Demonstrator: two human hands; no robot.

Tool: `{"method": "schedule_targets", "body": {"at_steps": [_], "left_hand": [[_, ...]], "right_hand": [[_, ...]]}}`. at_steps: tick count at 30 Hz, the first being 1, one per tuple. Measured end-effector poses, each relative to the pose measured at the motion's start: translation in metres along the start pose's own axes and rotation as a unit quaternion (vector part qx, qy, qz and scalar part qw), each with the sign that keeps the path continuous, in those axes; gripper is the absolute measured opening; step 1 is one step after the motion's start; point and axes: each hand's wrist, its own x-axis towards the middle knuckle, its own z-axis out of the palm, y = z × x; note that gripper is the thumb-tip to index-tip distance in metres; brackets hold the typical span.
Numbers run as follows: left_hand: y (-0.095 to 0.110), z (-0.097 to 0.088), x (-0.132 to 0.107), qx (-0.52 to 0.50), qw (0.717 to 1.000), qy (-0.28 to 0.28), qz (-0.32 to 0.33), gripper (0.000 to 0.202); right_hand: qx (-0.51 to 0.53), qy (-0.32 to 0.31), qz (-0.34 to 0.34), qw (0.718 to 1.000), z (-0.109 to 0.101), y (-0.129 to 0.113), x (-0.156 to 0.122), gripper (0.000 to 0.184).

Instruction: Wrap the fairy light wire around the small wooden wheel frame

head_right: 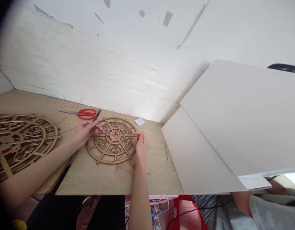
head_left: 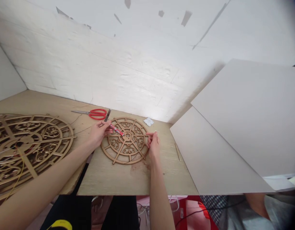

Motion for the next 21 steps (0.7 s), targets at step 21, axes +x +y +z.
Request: {"method": "schedule_targets", "body": {"at_steps": [21], "left_hand": [[-0.002,-0.001,0.002,-0.007,1.0,0.008,-0.006,0.024]], "right_hand": [[0.128,0.047,-0.009,0.991,0.007,-0.006,0.002,0.024]]}}
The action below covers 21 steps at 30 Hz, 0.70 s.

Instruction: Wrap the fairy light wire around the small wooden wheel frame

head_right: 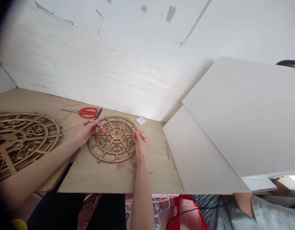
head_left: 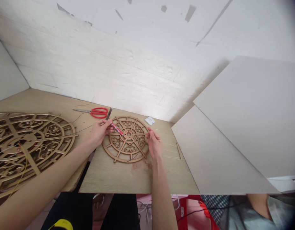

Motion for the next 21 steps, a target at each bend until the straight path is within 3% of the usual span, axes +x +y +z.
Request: {"method": "schedule_targets", "body": {"at_steps": [6,16,21], "left_hand": [[-0.002,0.001,-0.002,-0.016,1.0,-0.014,0.012,0.024],[0.0,0.004,-0.003,-0.068,0.998,0.007,-0.01,0.025],[-0.003,0.008,-0.008,-0.072,0.997,-0.001,-0.02,0.026]], "right_hand": [[0.015,-0.029,0.016,0.999,0.011,-0.006,-0.009,0.028],[-0.166,-0.184,0.002,0.969,0.032,0.005,-0.024,0.014],[-0.172,-0.196,0.017,0.965,0.04,0.006,-0.027,0.019]]}}
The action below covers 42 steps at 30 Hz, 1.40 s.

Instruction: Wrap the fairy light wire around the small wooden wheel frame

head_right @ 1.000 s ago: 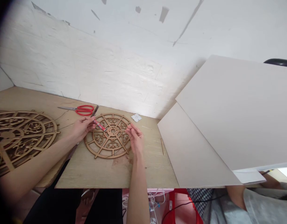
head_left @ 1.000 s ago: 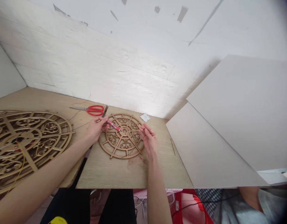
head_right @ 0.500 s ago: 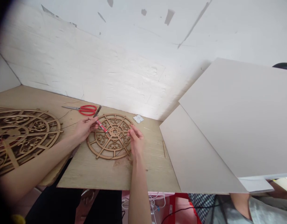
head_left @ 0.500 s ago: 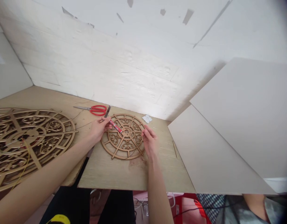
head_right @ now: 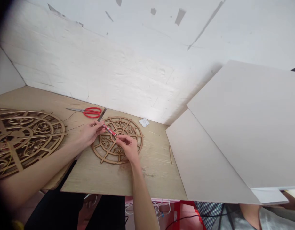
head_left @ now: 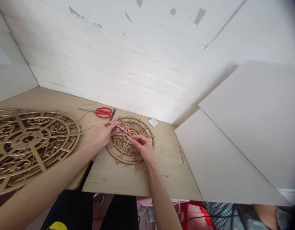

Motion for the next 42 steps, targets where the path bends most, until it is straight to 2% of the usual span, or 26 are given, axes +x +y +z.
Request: {"method": "schedule_targets", "body": {"at_steps": [6,15,31,42], "left_hand": [[-0.006,-0.002,0.001,0.006,1.0,-0.018,-0.016,0.025],[-0.008,-0.005,0.004,0.017,0.998,-0.044,-0.033,0.021],[-0.001,0.003,-0.003,0.009,0.997,-0.031,-0.071,0.026],[-0.007,-0.002,0.002,-0.007,0.995,-0.045,-0.085,0.022]], "right_hand": [[0.012,0.026,-0.006,1.0,0.001,-0.001,0.0,0.014],[0.053,0.015,0.018,0.998,0.004,-0.002,0.0,0.023],[0.113,-0.022,-0.001,0.993,-0.002,0.008,0.001,0.028],[0.104,-0.002,0.023,0.994,-0.001,0.002,0.001,0.03]]}}
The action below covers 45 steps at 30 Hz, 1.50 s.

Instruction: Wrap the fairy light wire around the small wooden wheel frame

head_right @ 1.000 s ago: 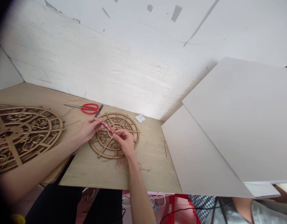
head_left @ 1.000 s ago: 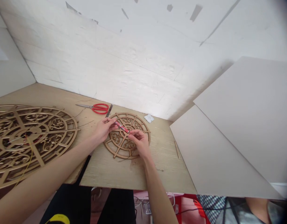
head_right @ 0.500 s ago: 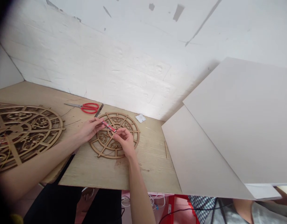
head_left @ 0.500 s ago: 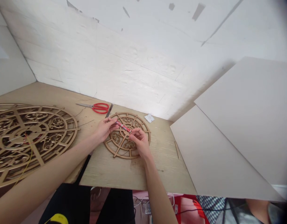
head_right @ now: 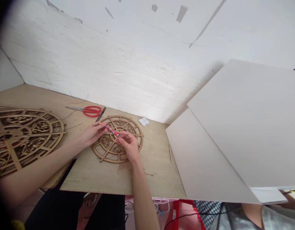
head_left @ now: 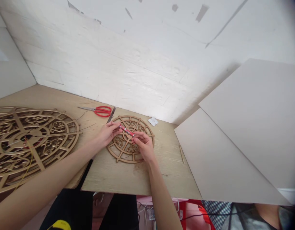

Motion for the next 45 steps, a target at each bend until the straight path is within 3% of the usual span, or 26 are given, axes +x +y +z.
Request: {"method": "schedule_targets", "body": {"at_steps": [9,22,31,39,45], "left_hand": [[-0.001,-0.001,0.001,0.007,1.0,0.001,0.0,0.02],[-0.004,-0.001,0.0,0.036,0.998,-0.018,0.047,0.027],[-0.005,-0.001,-0.001,0.065,0.995,-0.027,0.069,0.029],[-0.008,-0.004,0.0,0.094,0.992,-0.035,0.082,0.027],[-0.01,-0.004,-0.001,0.099,0.991,-0.036,0.079,0.026]], "right_hand": [[0.022,0.026,0.0,0.999,-0.001,0.002,0.002,0.019],[0.018,0.038,0.012,0.999,-0.001,0.005,0.003,0.023],[0.021,-0.049,0.04,0.998,-0.002,0.001,-0.001,0.028],[0.038,-0.077,0.075,0.993,0.002,-0.007,-0.005,0.036],[0.045,-0.062,0.079,0.994,0.003,-0.007,-0.006,0.033]]}}
